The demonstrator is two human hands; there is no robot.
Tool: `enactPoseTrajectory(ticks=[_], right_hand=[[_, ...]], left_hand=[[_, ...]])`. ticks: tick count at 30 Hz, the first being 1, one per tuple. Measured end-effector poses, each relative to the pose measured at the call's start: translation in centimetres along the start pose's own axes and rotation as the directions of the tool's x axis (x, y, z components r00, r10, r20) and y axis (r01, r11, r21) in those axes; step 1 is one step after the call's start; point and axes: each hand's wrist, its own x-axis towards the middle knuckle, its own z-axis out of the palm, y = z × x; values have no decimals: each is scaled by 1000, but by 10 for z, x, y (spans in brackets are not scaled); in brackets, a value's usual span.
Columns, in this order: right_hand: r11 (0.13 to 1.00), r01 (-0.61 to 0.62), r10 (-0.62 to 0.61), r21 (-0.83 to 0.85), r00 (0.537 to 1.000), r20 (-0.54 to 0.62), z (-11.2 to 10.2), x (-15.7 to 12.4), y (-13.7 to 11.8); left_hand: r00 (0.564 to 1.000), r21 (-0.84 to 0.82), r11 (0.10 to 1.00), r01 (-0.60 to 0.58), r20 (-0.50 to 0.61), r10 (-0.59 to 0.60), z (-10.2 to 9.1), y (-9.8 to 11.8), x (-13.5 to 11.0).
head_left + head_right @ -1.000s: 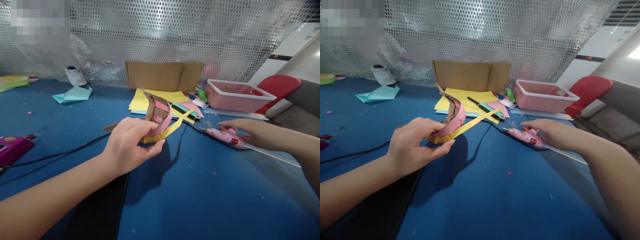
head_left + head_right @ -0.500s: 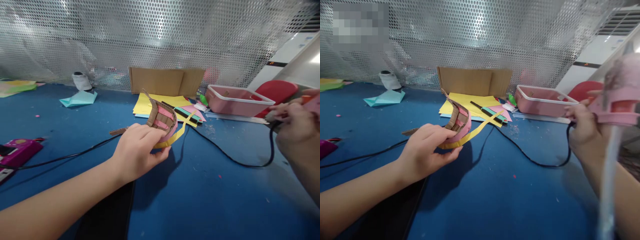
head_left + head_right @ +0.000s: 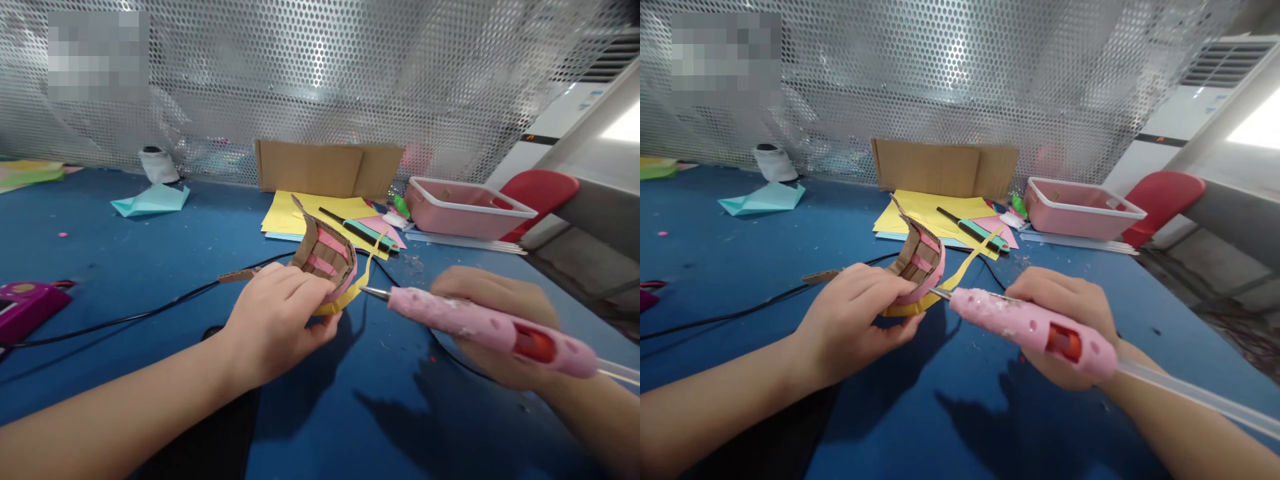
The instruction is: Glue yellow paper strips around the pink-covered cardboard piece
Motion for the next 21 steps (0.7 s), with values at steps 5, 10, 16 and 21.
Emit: enactPoseTrajectory(ticks=[5,10,16,21], right_hand=[[986,96,-110,136,989,97,5,5,-6],[983,133,-143,125,987,76,12,1,-7],[986,164,-162,-17,985,64,14,-1,-8],[977,196,-193,-79,980,43,12,-2,-9]], left_hand=[[1000,4,1000,-19,-11,20,1,3,-2],[999,-9,999,-32,-10,32,2,6,-1],[999,-9,999,-44,-13,44,2,6,1],[999,-3,999,-53,-13,53,2,8,1]])
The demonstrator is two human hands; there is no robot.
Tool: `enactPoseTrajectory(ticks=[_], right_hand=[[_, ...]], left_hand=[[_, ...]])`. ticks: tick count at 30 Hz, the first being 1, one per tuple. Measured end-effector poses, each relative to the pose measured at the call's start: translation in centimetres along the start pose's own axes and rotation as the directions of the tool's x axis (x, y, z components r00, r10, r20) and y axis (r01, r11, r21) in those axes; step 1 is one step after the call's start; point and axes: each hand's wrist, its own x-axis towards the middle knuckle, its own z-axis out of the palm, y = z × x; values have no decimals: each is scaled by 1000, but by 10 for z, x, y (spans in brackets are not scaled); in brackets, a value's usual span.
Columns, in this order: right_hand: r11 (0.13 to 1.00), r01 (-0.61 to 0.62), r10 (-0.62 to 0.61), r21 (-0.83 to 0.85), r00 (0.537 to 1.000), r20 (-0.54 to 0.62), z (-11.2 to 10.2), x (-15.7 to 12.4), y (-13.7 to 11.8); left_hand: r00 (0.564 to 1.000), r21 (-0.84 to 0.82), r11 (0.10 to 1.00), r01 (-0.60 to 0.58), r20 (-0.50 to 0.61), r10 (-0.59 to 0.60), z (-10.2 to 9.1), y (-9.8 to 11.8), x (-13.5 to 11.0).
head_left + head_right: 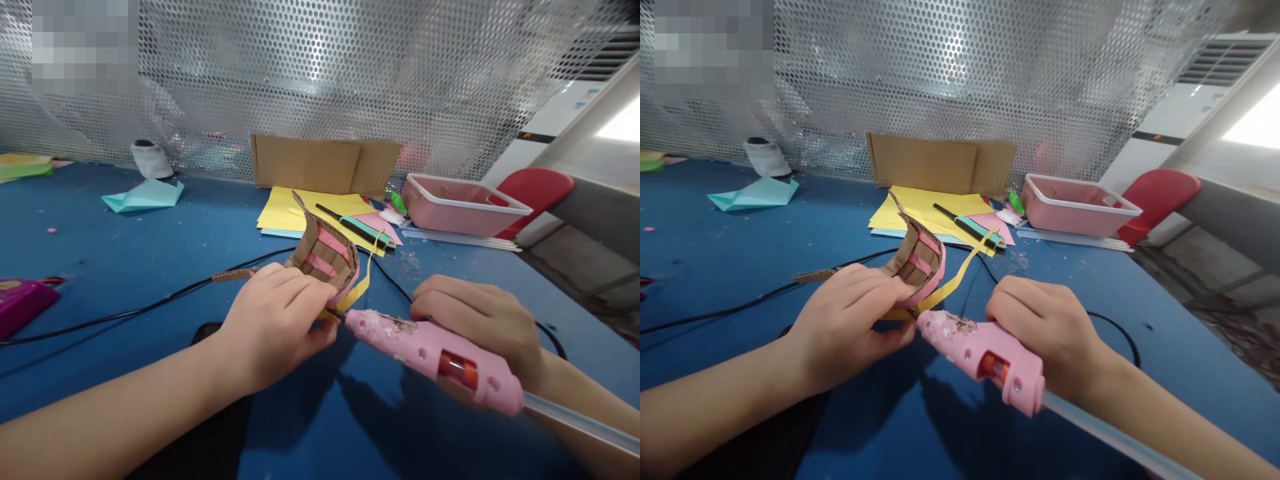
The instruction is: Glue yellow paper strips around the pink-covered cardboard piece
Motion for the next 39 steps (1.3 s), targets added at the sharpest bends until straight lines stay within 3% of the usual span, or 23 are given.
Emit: enactPoseTrajectory(ticks=[26,33,39], right_hand=[[990,36,-43,-135,998,-52,-5,-1,1],[995,93,-95,-44,995,-36,-8,1,2],[994,39,-42,-100,999,-23,-9,-1,1]], left_hand=[[1000,23,1000,-3,-12,3,-3,1,0],[1000,36,999,14,8,-14,-5,0,3],[1000,55,998,11,-2,-11,-6,1,3]])
